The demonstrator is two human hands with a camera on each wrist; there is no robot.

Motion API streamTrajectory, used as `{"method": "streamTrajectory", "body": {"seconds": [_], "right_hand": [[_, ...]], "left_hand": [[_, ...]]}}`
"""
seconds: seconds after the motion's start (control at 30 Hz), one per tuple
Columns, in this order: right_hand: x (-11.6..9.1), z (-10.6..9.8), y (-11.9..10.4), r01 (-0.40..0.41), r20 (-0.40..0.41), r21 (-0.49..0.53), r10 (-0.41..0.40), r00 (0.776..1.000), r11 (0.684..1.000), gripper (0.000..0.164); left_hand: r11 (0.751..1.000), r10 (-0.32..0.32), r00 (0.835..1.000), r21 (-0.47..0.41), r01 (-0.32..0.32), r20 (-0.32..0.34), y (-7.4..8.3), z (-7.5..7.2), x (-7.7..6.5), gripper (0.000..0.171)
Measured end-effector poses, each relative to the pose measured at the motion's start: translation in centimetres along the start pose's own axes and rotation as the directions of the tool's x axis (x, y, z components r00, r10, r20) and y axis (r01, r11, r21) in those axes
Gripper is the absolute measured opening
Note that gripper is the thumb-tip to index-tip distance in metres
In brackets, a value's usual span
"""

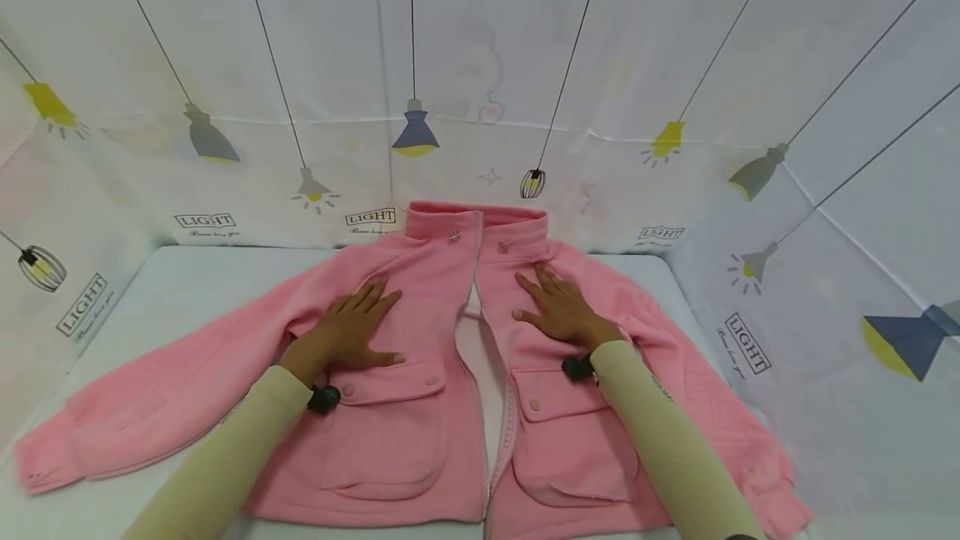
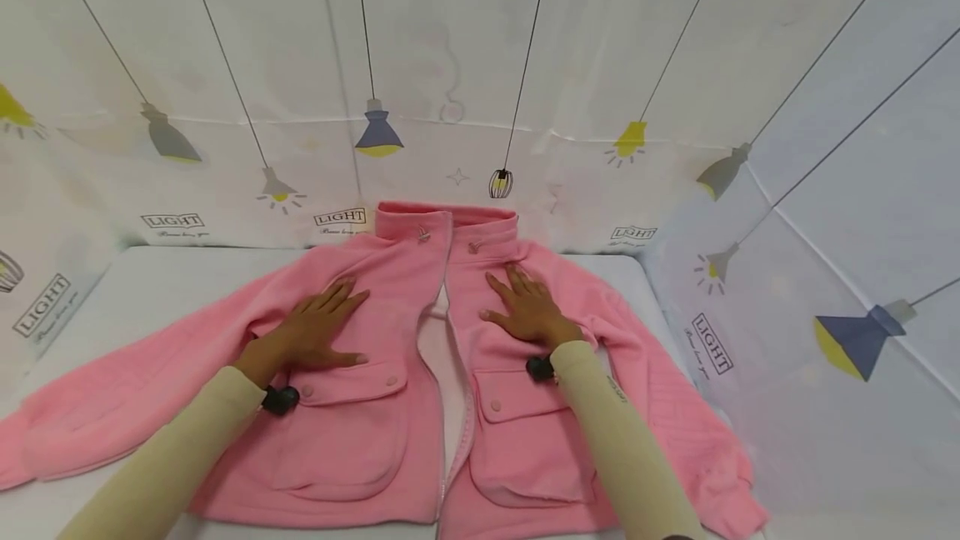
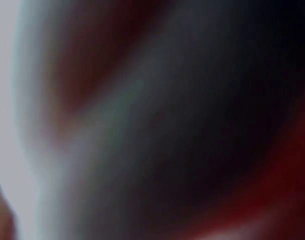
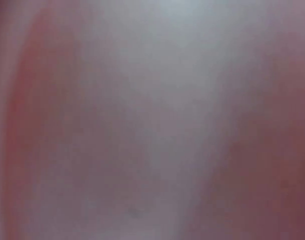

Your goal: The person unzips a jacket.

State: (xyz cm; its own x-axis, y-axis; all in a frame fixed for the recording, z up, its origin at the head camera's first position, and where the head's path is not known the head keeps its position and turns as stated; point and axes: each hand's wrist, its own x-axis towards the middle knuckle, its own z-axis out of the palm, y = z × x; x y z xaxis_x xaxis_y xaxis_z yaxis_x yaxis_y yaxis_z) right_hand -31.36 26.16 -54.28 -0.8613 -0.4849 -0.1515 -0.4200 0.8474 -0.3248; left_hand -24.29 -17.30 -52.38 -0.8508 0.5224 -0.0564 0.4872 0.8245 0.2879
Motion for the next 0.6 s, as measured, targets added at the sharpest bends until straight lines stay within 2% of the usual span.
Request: {"method": "streamTrajectory", "body": {"seconds": [0.17, 0.23, 0.33, 0.47, 0.6], "right_hand": [[-0.4, 0.0, 1.5, -0.071, -0.019, 0.035, 0.072, 0.997, 0.997, 0.087], [-0.7, -0.2, 1.8, -0.096, -0.016, 0.045, 0.097, 0.995, 0.994, 0.087], [-1.0, -0.6, 1.9, -0.096, -0.022, 0.053, 0.097, 0.995, 0.994, 0.089], [-0.9, -1.1, 2.0, -0.083, -0.036, 0.058, 0.085, 0.996, 0.995, 0.092], [-0.6, -1.3, 2.1, -0.134, -0.015, 0.037, 0.134, 0.991, 0.990, 0.093]], "left_hand": [[1.000, -0.002, 1.000, -0.020, 0.002, 0.012, -0.3, -0.1, -0.6, 0.114], [0.999, 0.015, 1.000, -0.043, -0.015, -0.002, -0.5, 0.1, -0.8, 0.115], [0.998, 0.025, 1.000, -0.061, -0.026, -0.008, -0.6, 0.0, -1.0, 0.116], [0.999, 0.025, 1.000, -0.038, -0.026, -0.011, -0.5, -0.5, -1.2, 0.114], [1.000, 0.020, 1.000, -0.010, -0.020, 0.000, -0.3, -1.0, -1.5, 0.113]]}}
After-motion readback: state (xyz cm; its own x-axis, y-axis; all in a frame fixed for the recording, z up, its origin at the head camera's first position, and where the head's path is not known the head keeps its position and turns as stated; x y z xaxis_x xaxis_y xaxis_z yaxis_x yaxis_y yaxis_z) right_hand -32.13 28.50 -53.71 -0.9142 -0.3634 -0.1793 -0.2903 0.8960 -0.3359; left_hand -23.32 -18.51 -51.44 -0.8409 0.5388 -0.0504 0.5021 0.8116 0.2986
